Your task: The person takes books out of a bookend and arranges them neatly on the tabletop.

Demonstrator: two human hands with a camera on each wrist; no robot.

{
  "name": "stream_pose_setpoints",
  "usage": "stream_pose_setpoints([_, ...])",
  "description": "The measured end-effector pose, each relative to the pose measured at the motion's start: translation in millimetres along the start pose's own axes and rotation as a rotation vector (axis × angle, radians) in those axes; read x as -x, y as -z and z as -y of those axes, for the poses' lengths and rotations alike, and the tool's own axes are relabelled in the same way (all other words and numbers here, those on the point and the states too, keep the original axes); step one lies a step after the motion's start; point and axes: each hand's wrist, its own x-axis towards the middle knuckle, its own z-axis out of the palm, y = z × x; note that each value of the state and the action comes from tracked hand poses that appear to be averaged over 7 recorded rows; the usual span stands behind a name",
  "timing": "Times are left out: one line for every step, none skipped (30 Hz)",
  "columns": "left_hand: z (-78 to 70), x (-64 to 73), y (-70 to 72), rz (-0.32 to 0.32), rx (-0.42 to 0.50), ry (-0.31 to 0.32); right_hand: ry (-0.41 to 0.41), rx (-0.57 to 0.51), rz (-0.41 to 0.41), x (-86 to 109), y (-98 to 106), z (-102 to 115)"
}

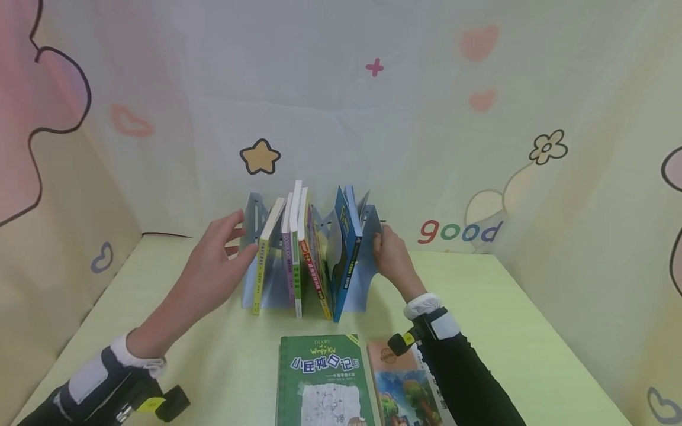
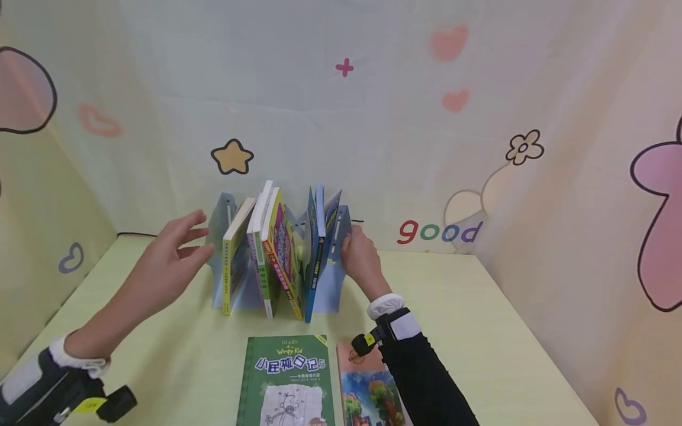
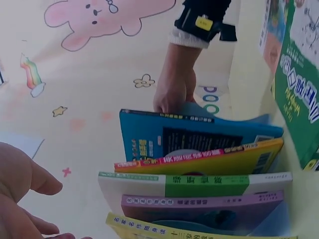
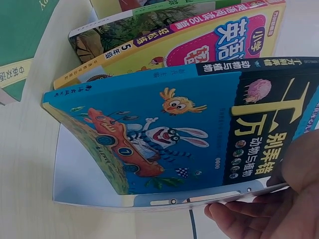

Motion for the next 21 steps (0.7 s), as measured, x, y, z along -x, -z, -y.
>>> stream_pose_setpoints([-0.7,-4.4,-1.2,-0.009,-0.010,-0.007,0.002,0.002,-0.004,0.3,0.0,0.1])
stream_pose_setpoints([-0.8,-8.7,-2.1,-0.018,-0.021,-0.013,0.002,-0.001,-0.006,0.6,0.0,0.3])
stream_pose_setpoints([-1.0,-13.0,-3.1,-0.025,-0.032,-0.012,0.004,0.000,-0.008,0.9,0.1,0.5])
stream_pose_setpoints([-0.7,-17.5,-4.0,-0.032,-0.038,-0.012,0.005,0.000,-0.008,1.2,0.3,0.6])
stream_pose_setpoints([-0.3,-21.9,-4.9,-0.037,-0.044,-0.010,0.003,-0.003,-0.007,1.5,0.4,0.9])
stream_pose_setpoints([0.2,-26.3,-5.5,-0.041,-0.047,-0.008,0.003,-0.004,-0.007,1.4,0.4,1.1])
stream_pose_setpoints([0.7,-30.6,-6.2,-0.044,-0.051,-0.006,0.000,-0.005,-0.004,1.4,0.5,1.5])
stream_pose_setpoints([1.6,-34.6,-7.0,-0.046,-0.052,-0.004,-0.005,-0.009,-0.001,1.5,0.5,1.9])
stream_pose_setpoints([2.4,-38.5,-7.9,-0.046,-0.050,-0.002,-0.007,-0.009,0.001,1.5,0.4,2.2])
stream_pose_setpoints([3.4,-42.2,-8.9,-0.044,-0.050,0.001,-0.011,-0.011,0.003,1.5,0.3,2.1])
stream_pose_setpoints([4.4,-45.7,-10.0,-0.040,-0.050,0.006,-0.013,-0.011,0.005,1.4,0.1,2.1])
stream_pose_setpoints([5.6,-49.0,-11.2,-0.033,-0.051,0.007,-0.012,-0.009,0.004,1.4,0.0,1.8])
stream_pose_setpoints([6.3,-52.2,-12.6,-0.022,-0.054,0.012,-0.015,-0.009,0.004,1.7,0.1,1.7])
stream_pose_setpoints([7.3,-55.3,-14.0,-0.011,-0.058,0.015,-0.015,-0.009,0.001,1.7,0.1,1.4])
stream_pose_setpoints([8.2,-58.5,-15.5,0.002,-0.060,0.019,-0.016,-0.009,-0.001,1.9,0.1,1.1])
stream_pose_setpoints([9.1,-61.5,-17.0,0.012,-0.067,0.025,-0.016,-0.008,-0.001,1.8,0.0,0.8])
stream_pose_setpoints([9.8,-64.4,-18.6,0.022,-0.070,0.028,-0.016,-0.008,-0.002,1.9,-0.1,0.9])
stream_pose_setpoints([10.2,-67.2,-20.1,0.031,-0.073,0.029,-0.017,-0.008,-0.003,2.0,-0.2,0.9])
stream_pose_setpoints([10.6,-70.0,-21.8,0.037,-0.076,0.028,-0.019,-0.010,-0.003,2.0,-0.3,1.2])
stream_pose_setpoints([11.4,-72.5,-23.4,0.039,-0.079,0.029,-0.018,-0.011,-0.003,2.1,-0.4,1.5])
stream_pose_setpoints([11.9,-74.4,-25.0,0.042,-0.087,0.038,-0.018,-0.010,-0.003,2.1,-0.4,1.8])
